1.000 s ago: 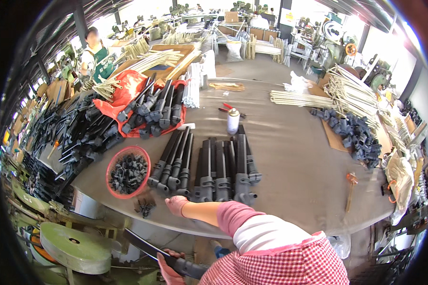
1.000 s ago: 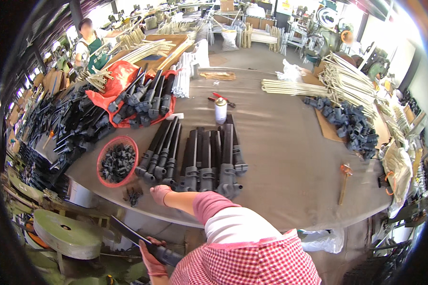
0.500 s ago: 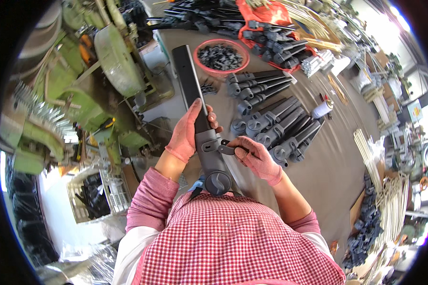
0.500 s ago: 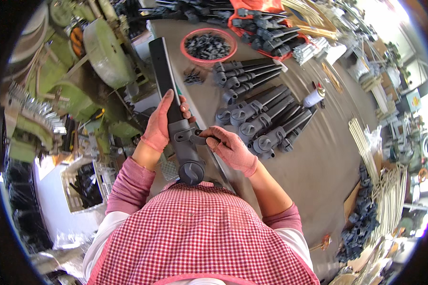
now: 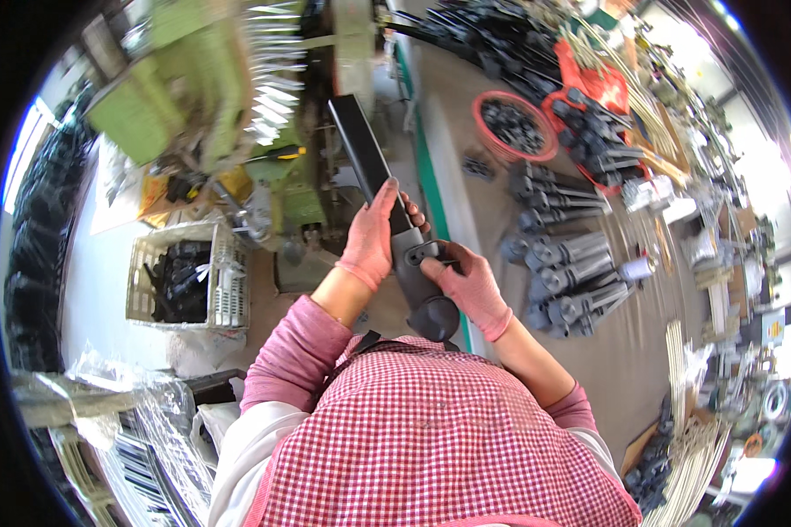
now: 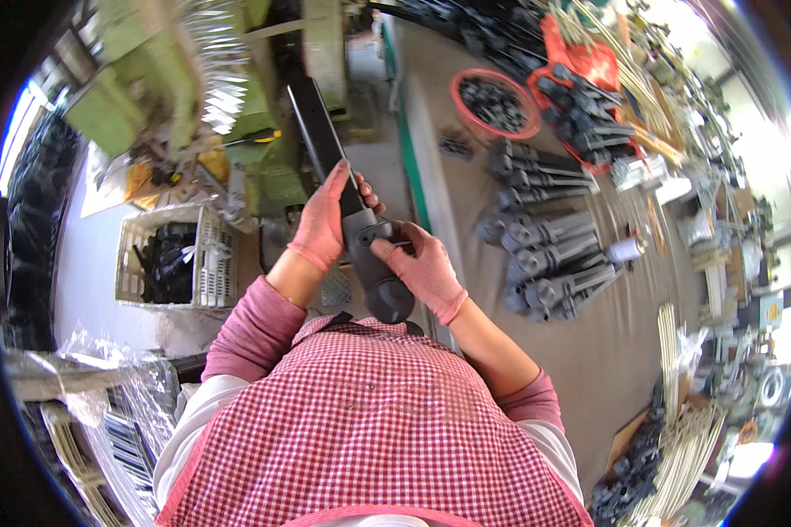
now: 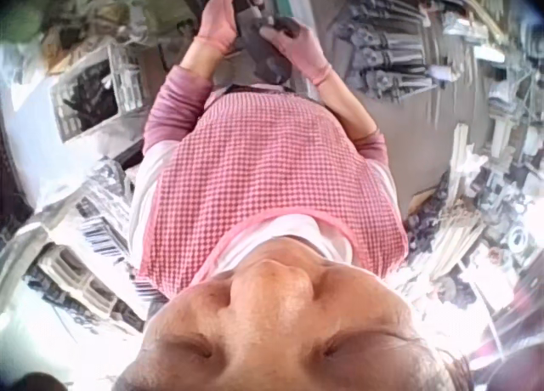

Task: The person repeatedly picks up long metal rods and small black plastic components, inserts the components onto the rods, and places the assembled units on a table. The person also uses a grinding machine to smooth the ends of the rods before assembly.

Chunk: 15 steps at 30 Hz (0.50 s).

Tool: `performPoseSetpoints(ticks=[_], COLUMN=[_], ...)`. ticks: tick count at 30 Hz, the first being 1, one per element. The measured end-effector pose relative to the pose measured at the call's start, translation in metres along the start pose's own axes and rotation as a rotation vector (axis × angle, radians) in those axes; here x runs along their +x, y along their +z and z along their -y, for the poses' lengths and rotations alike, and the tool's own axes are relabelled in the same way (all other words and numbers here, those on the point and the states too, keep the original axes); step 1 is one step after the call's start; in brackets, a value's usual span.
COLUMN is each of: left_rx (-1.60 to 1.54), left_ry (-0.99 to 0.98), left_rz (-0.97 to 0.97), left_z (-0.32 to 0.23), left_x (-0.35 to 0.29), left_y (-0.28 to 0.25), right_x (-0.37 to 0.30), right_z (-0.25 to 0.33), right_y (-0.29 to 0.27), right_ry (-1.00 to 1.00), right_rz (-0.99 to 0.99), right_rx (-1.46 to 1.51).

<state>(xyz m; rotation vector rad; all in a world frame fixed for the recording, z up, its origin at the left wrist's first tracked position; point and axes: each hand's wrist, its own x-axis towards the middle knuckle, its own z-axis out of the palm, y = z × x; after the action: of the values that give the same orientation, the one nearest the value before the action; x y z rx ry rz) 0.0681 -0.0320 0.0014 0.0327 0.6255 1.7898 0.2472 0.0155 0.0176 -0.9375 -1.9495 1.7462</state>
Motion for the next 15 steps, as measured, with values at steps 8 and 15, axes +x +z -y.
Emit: performPoseSetpoints(ticks=[8,15], left_rx=[0.146,0.271], left_ry=[0.339,0.748], left_rz=[-0.349,-0.438], left_z=[-0.105,-0.164], left_x=[-0.04,-0.083], left_y=[-0.101,-0.17], right_x=[0.078,0.168], right_z=[0.028,0.064], right_y=[0.151,0.244], right_ry=[0.084,0.185], right_rz=[0.392,0.456], right_rx=[-0.244,0.198])
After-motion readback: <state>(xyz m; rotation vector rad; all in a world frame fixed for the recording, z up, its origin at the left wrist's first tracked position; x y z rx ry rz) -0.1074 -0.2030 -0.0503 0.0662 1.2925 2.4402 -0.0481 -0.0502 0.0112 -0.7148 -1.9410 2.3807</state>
